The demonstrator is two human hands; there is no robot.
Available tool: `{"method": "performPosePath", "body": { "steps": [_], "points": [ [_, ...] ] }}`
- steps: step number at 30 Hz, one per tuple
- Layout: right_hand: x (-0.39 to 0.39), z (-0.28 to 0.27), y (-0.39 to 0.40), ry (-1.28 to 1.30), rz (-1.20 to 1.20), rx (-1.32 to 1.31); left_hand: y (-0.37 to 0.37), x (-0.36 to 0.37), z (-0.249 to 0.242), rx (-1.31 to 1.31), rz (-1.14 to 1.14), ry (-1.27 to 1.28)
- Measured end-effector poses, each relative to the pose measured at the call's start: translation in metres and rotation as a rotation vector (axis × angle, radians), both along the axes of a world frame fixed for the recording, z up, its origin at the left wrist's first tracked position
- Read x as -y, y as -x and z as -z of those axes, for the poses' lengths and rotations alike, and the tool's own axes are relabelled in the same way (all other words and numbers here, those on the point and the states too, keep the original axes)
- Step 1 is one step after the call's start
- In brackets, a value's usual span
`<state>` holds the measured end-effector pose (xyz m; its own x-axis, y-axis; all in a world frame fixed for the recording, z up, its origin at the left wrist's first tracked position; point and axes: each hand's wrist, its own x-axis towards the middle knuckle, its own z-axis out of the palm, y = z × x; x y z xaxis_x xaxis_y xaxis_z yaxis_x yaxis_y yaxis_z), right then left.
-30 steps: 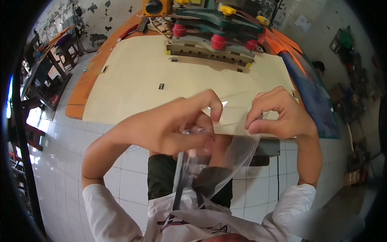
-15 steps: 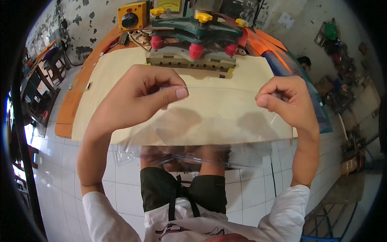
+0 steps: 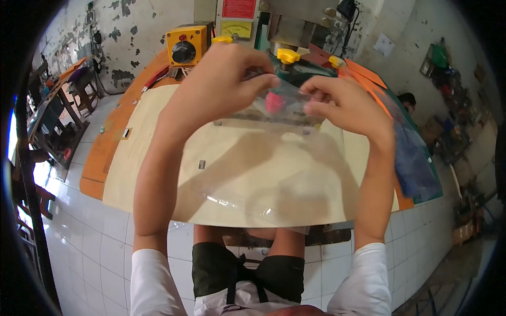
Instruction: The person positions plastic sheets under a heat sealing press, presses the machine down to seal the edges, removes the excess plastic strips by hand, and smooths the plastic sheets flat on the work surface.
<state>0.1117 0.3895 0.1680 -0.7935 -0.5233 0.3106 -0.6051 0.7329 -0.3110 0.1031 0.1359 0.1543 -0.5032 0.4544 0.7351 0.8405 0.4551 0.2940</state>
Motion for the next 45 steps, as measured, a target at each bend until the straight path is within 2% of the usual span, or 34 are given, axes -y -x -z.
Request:
{"method": "performPosePath", "body": {
  "steps": [2,5,6,8,9,11,14,19,27,31,33,37,39,45],
  "points": [
    [0.016,-0.001,0.01,-0.016,0.008,0.013,0.008,-0.008,-0.003,-0.007,0.008,0.01],
    [0.028,0.006,0.026,0.354,-0.205,0.233,0.019,-0.01,-0.002,0.006,-0.033,-0.032],
    [0.029,0.006,0.029,0.357,-0.211,0.231,0.02,-0.008,-0.003,0.004,-0.037,-0.029],
    [0.029,0.004,0.031,0.358,-0.177,0.305,0.017,0.002,-0.008,0.201,-0.071,0.048],
    [0.029,0.0,0.029,0.359,-0.182,0.313,0.02,0.007,-0.009,0.208,-0.077,0.049],
    [0.024,-0.005,0.022,0.307,-0.082,0.341,0.023,0.02,-0.009,0.411,0.036,0.065],
    [0.005,-0.002,0.019,0.3,-0.202,0.269,0.01,0.036,-0.021,0.494,0.048,0.14],
    [-0.002,-0.008,0.011,0.274,-0.274,0.314,0.006,0.046,-0.025,0.45,0.092,0.185],
    [0.017,-0.002,0.006,0.383,-0.384,0.316,-0.002,0.045,-0.027,0.491,0.148,0.065],
    [0.018,-0.005,0.003,0.41,-0.343,0.349,-0.003,0.048,-0.027,0.527,0.162,0.042],
    [0.019,-0.006,0.001,0.45,-0.292,0.415,0.001,0.05,-0.019,0.43,0.232,0.0],
    [0.019,-0.008,-0.001,0.425,-0.294,0.381,-0.001,0.05,-0.023,0.461,0.206,0.028],
    [0.019,-0.008,-0.001,0.434,-0.293,0.384,-0.006,0.048,-0.029,0.619,0.11,0.041],
    [0.018,-0.007,-0.001,0.445,-0.307,0.384,-0.006,0.043,-0.028,0.592,0.114,0.006]
  ]
}}
